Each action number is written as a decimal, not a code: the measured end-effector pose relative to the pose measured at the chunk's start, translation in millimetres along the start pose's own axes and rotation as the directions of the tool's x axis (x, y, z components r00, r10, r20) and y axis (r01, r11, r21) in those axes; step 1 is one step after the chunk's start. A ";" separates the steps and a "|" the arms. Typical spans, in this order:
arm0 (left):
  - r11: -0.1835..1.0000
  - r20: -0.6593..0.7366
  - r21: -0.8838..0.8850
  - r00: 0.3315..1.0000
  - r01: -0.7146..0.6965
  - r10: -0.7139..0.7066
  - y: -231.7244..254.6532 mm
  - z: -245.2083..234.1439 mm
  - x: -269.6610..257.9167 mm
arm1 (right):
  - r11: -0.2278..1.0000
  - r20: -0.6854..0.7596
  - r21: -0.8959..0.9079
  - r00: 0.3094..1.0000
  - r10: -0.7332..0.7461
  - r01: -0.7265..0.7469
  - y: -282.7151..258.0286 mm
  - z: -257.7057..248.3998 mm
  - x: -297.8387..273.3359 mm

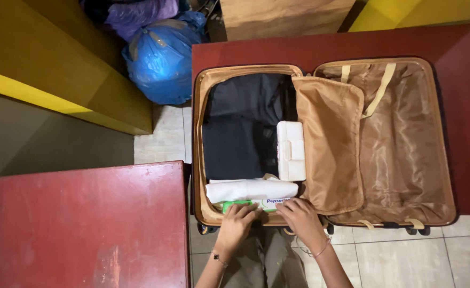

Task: The person wipes a white first-aid kit and a green Pepsodent toothpaste box with a cloth, then places both into an open suitcase. The person then folds a light green shirt on the table.

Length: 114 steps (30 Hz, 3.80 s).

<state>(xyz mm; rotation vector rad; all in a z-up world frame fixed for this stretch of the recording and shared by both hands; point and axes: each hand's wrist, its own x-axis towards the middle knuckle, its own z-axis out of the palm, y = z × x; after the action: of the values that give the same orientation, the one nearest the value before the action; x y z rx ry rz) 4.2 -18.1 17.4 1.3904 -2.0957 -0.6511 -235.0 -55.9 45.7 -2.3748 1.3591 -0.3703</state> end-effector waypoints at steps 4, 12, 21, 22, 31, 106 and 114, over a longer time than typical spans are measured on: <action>1.000 -0.074 0.008 0.997 0.027 -0.026 4.8 2.3 2.0 | 0.998 -0.089 -0.060 0.995 -0.035 0.029 2.0 11.5 -6.1; 0.996 -0.084 -0.002 0.992 0.089 -0.089 6.5 9.5 5.4 | 0.960 -0.008 -0.246 0.990 -0.141 0.134 4.3 19.0 -9.1; 0.969 -0.120 0.185 0.982 0.165 -0.145 -7.7 12.0 3.6 | 0.991 0.117 -0.134 0.992 0.038 -0.022 -24.6 -7.2 20.6; 0.944 -0.139 0.253 0.973 0.213 -0.182 -11.2 7.5 4.7 | 0.993 0.098 -0.120 0.995 0.005 0.006 -27.5 -7.6 25.2; 0.947 -0.085 0.166 0.961 0.275 -0.264 -29.2 -15.1 0.8 | 0.989 0.105 -0.138 0.992 0.070 -0.055 -32.8 12.4 28.1; -0.117 -0.670 -0.363 -0.346 0.924 -0.657 -4.8 -64.9 -511.2 | 0.508 0.436 0.232 0.378 -0.817 0.829 -445.6 276.4 19.1; -0.115 -0.721 -0.368 -0.361 0.923 -0.592 -10.4 -61.7 -516.6 | 0.261 0.452 0.219 0.139 -0.881 0.940 -484.0 296.8 28.6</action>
<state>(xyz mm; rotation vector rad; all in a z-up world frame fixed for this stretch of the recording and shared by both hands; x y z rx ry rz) 219.7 453.1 -30.7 2.7787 0.0582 0.1347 270.6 199.6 -2.3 -2.8161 -0.5437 0.0828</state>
